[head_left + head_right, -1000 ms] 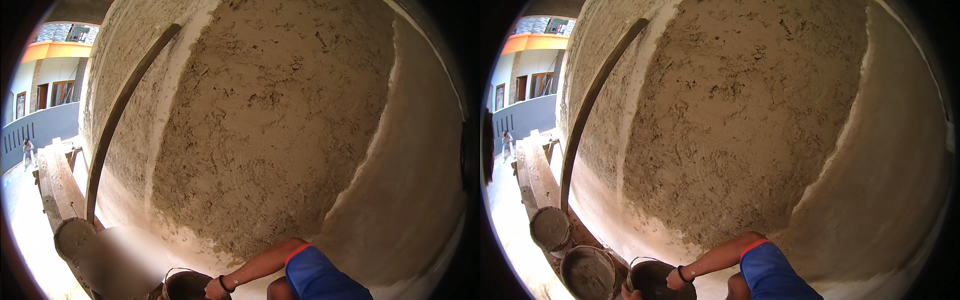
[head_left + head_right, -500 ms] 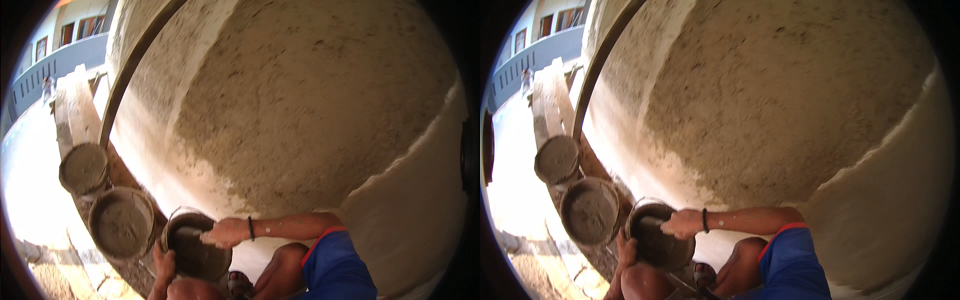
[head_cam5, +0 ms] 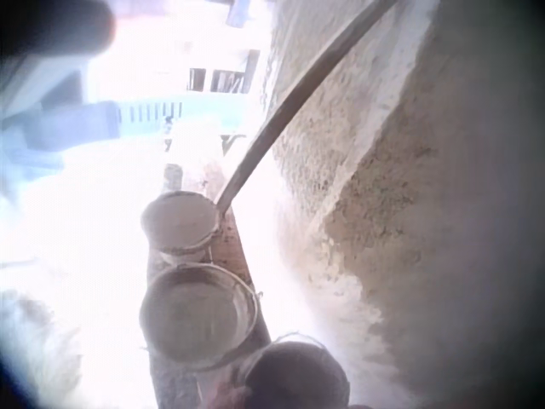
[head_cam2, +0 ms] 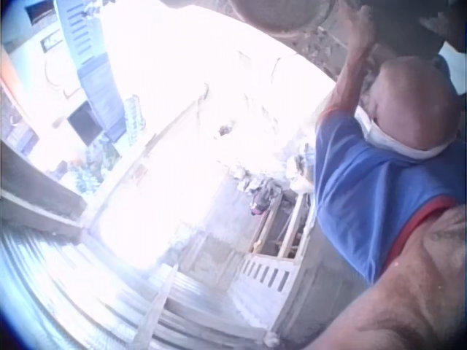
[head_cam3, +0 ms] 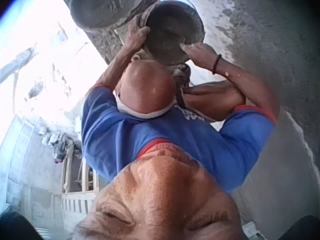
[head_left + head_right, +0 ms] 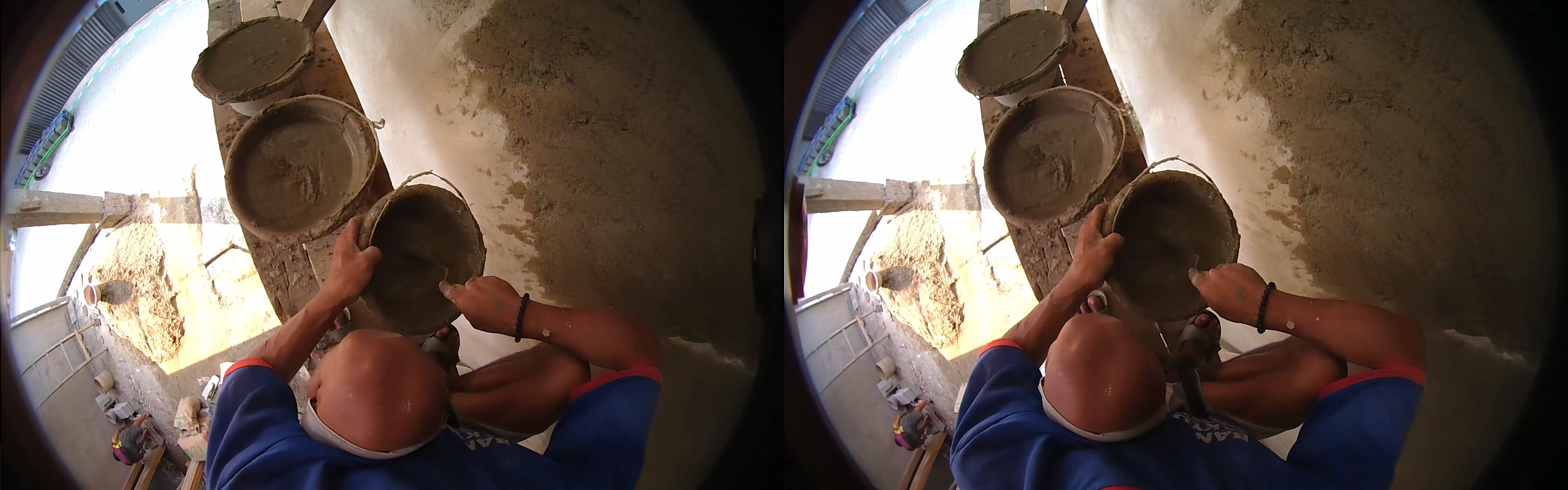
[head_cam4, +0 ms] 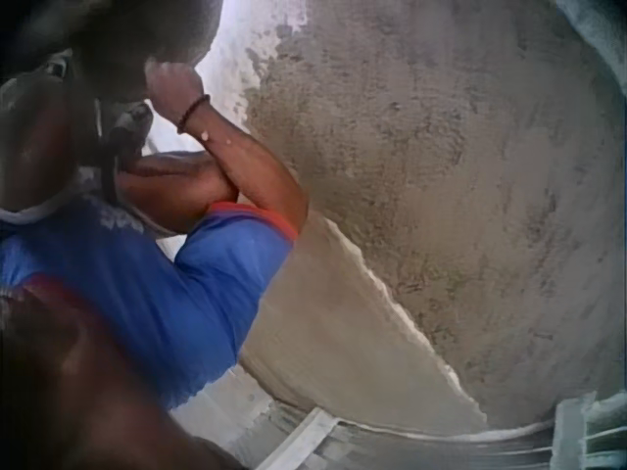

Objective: The person applies wet plaster to a concrete wall using a trowel and then uses a wooden straightedge to level and smooth the surface.

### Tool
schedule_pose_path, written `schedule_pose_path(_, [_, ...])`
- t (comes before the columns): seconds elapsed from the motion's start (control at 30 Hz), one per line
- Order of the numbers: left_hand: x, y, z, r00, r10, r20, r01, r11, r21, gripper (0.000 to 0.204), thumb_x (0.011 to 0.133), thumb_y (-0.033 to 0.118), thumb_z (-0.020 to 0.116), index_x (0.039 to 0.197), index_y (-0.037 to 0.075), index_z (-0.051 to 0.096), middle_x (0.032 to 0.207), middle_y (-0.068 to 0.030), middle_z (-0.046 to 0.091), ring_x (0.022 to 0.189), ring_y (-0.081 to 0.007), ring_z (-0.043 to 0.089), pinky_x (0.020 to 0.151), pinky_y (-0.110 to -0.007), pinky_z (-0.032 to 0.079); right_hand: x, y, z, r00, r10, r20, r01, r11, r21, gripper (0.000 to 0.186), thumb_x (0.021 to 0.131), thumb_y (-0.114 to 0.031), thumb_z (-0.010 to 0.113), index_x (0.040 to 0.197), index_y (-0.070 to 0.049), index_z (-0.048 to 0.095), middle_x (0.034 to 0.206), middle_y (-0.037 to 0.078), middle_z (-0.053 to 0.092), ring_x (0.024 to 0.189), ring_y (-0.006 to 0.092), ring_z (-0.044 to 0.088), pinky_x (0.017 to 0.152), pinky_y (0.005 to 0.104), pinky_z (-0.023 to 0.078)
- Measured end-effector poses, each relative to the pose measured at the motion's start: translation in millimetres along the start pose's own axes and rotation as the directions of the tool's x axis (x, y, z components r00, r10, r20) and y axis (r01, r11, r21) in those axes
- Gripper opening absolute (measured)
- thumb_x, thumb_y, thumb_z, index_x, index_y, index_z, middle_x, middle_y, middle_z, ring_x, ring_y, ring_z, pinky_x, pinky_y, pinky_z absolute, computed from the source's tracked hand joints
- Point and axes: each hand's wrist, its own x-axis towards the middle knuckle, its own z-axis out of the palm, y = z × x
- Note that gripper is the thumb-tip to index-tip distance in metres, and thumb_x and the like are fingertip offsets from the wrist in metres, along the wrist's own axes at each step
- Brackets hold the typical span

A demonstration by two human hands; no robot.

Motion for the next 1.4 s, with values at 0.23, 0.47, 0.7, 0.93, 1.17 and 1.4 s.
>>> schedule_pose_path(0.23, [0, -5, 2, 0.999, -0.007, 0.032, 0.008, 1.0, -0.026, 0.056, 0.072, 0.008, 0.056, 0.126, -0.005, 0.047, 0.112, -0.0242, 0.059, 0.11, -0.0329, 0.056, 0.099, -0.038, 0.04, -4, -11, -17, 0.989, -0.015, 0.145, 0.01, 0.999, 0.039, 0.046, 0.085, -0.011, 0.057, 0.128, 0.003, 0.05, 0.074, 0.018, 0.065, 0.075, 0.0347, 0.067, 0.066, 0.0456, 0.053])
schedule_pose_path(0.47, [-6, -1, -6, 1.0, -0.007, 0.001, 0.007, 1.0, 0.014, 0.06, 0.071, 0.008, 0.056, 0.128, -0.009, 0.045, 0.117, -0.0272, 0.057, 0.115, -0.0339, 0.054, 0.102, -0.038, 0.038, -3, 3, -55, 0.999, 0.042, -0.028, -0.044, 0.996, -0.074, 0.043, 0.088, -0.012, 0.05, 0.131, -0.009, 0.051, 0.077, 0.018, 0.064, 0.072, 0.0349, 0.066, 0.065, 0.0447, 0.054])
schedule_pose_path(0.7, [2, -16, -6, 0.999, 0.033, 0.031, -0.034, 0.999, 0.03, 0.065, 0.072, 0.011, 0.056, 0.132, -0.01, 0.041, 0.121, -0.0274, 0.057, 0.117, -0.0354, 0.053, 0.103, -0.038, 0.038, 17, 2, -12, 0.998, -0.06, -0.017, 0.058, 0.994, -0.098, 0.037, 0.089, -0.01, 0.05, 0.126, -0.005, 0.052, 0.079, 0.015, 0.065, 0.079, 0.0317, 0.067, 0.066, 0.0425, 0.054])
schedule_pose_path(0.93, [-5, -15, -5, 0.997, -0.084, 0.001, 0.084, 0.996, -0.012, 0.071, 0.074, 0.022, 0.07, 0.133, -0.006, 0.044, 0.122, -0.0249, 0.057, 0.116, -0.0299, 0.055, 0.102, -0.038, 0.04, -17, -8, -34, 0.984, 0.029, 0.177, -0.012, 0.996, -0.094, 0.037, 0.088, -0.012, 0.052, 0.124, -0.002, 0.052, 0.077, 0.016, 0.064, 0.077, 0.0325, 0.066, 0.06, 0.0428, 0.054])
schedule_pose_path(1.17, [-3, -37, -12, 0.994, -0.106, 0.034, 0.109, 0.987, -0.117, 0.073, 0.073, 0.022, 0.076, 0.132, -0.008, 0.045, 0.115, -0.0202, 0.063, 0.108, -0.0263, 0.059, 0.096, -0.035, 0.044, -45, 5, -139, 0.95, 0.092, -0.299, -0.157, 0.966, -0.203, 0.039, 0.083, -0.017, 0.058, 0.121, -0.009, 0.054, 0.086, 0.016, 0.061, 0.086, 0.0344, 0.061, 0.078, 0.0477, 0.048])
schedule_pose_path(1.4, [-4, -23, -7, 0.996, -0.048, 0.082, 0.063, 0.977, -0.202, 0.065, 0.08, 0.028, 0.071, 0.132, -0.004, 0.047, 0.115, -0.0176, 0.063, 0.106, -0.0251, 0.059, 0.095, -0.035, 0.044, -9, -3, -211, 0.991, 0.033, -0.127, -0.074, 0.939, -0.334, 0.036, 0.082, -0.019, 0.06, 0.116, -0.01, 0.058, 0.091, 0.014, 0.062, 0.092, 0.033, 0.06, 0.082, 0.0445, 0.047])
